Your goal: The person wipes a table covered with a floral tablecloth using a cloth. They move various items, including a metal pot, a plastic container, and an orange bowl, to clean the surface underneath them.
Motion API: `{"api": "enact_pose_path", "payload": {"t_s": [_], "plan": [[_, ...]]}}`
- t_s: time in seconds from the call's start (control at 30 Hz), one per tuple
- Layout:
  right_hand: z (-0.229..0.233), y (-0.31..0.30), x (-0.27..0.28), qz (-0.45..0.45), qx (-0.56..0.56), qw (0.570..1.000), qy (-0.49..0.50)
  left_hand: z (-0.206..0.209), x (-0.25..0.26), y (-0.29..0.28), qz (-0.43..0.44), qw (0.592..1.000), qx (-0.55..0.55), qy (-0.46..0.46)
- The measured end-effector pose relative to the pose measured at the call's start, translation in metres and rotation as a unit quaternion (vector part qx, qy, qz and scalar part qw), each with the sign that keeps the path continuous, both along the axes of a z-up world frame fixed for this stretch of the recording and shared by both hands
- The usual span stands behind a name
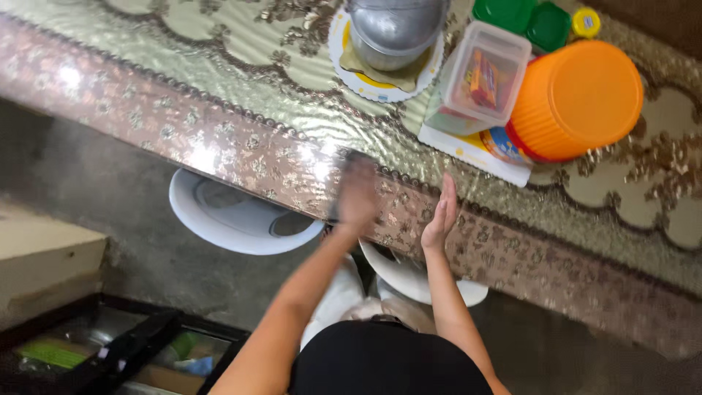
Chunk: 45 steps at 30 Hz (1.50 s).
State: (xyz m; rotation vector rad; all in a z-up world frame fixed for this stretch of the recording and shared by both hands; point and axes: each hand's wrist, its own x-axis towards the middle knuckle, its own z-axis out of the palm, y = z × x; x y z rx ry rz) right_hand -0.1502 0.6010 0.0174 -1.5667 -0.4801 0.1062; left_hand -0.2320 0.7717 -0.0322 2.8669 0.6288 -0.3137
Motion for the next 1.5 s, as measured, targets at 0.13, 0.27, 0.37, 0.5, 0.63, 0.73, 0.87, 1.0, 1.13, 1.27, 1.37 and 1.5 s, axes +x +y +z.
{"api": "enact_pose_path", "payload": {"t_s": [0.13,0.27,0.37,0.5,0.63,0.73,0.87,1.0,1.13,1.27,1.37,1.5], "plan": [[0.0,-0.013,-0.006,-0.04,0.001,0.999,0.004,0.028,0.02,-0.105,-0.233,0.948,-0.182,-0.116],[0.01,-0.018,-0.006,-0.078,0.0,0.997,0.0,0.037,0.024,-0.066,-0.085,0.955,-0.215,-0.184],[0.016,-0.019,-0.008,-0.083,-0.001,0.996,-0.012,0.013,0.035,0.061,0.15,0.91,-0.378,-0.076],[0.02,-0.021,-0.014,-0.085,-0.029,0.996,-0.023,0.002,-0.031,0.229,0.129,0.976,0.145,-0.097],[0.019,-0.031,-0.015,-0.091,-0.077,0.993,-0.019,0.028,-0.048,0.28,0.364,0.926,-0.042,-0.093],[0.018,-0.042,-0.013,-0.091,-0.077,0.993,-0.01,0.026,-0.011,0.246,0.337,0.933,-0.084,-0.093],[0.009,-0.051,-0.013,-0.088,-0.066,0.994,-0.005,0.007,0.059,0.133,0.117,0.982,-0.048,-0.138],[0.012,-0.037,-0.013,-0.077,-0.044,0.996,-0.012,0.031,0.101,0.023,-0.128,0.961,-0.059,-0.239],[0.017,-0.03,-0.012,-0.086,-0.026,0.995,-0.037,0.034,0.093,0.085,-0.111,0.964,-0.194,-0.146],[0.008,-0.043,-0.025,-0.101,-0.035,0.994,-0.036,0.003,0.055,0.178,0.088,0.961,-0.059,-0.254],[0.006,-0.061,-0.034,-0.123,-0.046,0.991,-0.021,-0.017,0.068,0.174,0.179,0.943,0.077,-0.27],[-0.002,-0.069,-0.042,-0.144,-0.031,0.989,-0.006,-0.026,0.1,0.066,0.01,0.99,0.076,0.119]]}}
